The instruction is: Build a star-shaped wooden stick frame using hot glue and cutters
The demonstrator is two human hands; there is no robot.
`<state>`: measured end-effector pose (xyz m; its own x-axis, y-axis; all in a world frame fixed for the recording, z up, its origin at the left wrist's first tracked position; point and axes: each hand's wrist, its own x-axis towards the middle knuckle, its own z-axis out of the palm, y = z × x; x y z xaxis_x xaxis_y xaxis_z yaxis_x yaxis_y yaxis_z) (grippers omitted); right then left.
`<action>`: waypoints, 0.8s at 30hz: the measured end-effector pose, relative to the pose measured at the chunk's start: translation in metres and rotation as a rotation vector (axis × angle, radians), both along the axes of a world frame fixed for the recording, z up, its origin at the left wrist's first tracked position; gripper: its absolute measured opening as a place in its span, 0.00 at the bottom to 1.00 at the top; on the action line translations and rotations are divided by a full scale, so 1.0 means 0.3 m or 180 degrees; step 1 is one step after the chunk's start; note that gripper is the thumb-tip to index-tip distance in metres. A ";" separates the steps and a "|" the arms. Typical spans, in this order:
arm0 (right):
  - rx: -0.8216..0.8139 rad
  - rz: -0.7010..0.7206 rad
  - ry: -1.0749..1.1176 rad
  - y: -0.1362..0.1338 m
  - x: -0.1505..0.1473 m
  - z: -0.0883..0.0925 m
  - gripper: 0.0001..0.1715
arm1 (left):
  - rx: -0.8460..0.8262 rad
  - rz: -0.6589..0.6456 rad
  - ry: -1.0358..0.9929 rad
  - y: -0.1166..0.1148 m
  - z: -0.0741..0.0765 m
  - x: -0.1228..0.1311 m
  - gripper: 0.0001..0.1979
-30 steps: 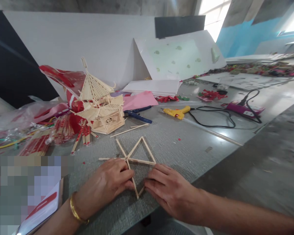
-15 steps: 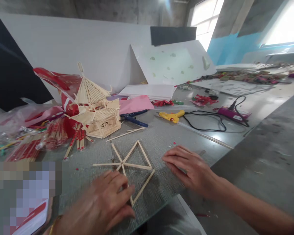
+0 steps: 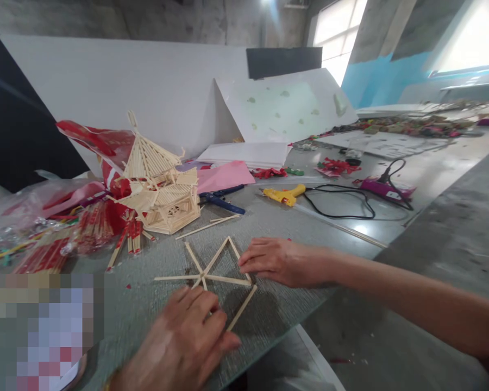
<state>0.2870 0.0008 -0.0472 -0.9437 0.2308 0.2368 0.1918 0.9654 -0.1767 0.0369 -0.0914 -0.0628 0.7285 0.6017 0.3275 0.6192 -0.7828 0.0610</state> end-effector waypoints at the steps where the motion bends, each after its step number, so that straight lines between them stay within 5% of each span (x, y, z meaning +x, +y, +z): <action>1: -0.0026 0.0091 0.0012 0.008 -0.005 -0.002 0.14 | -0.0020 0.0139 0.0040 -0.002 0.004 0.024 0.10; 8: -0.0221 0.0423 -0.0031 0.030 -0.033 -0.010 0.13 | -0.0412 0.0749 0.0571 0.008 0.029 0.153 0.07; 24: -0.0297 0.0544 -0.0156 0.035 -0.033 0.016 0.14 | -0.0230 0.0528 0.0305 0.017 -0.016 0.105 0.11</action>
<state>0.2771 0.0112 -0.0425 -0.9809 0.0851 0.1747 0.0371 0.9645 -0.2614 0.0683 -0.0862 -0.0677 0.6431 0.7355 0.2132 0.7450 -0.6653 0.0479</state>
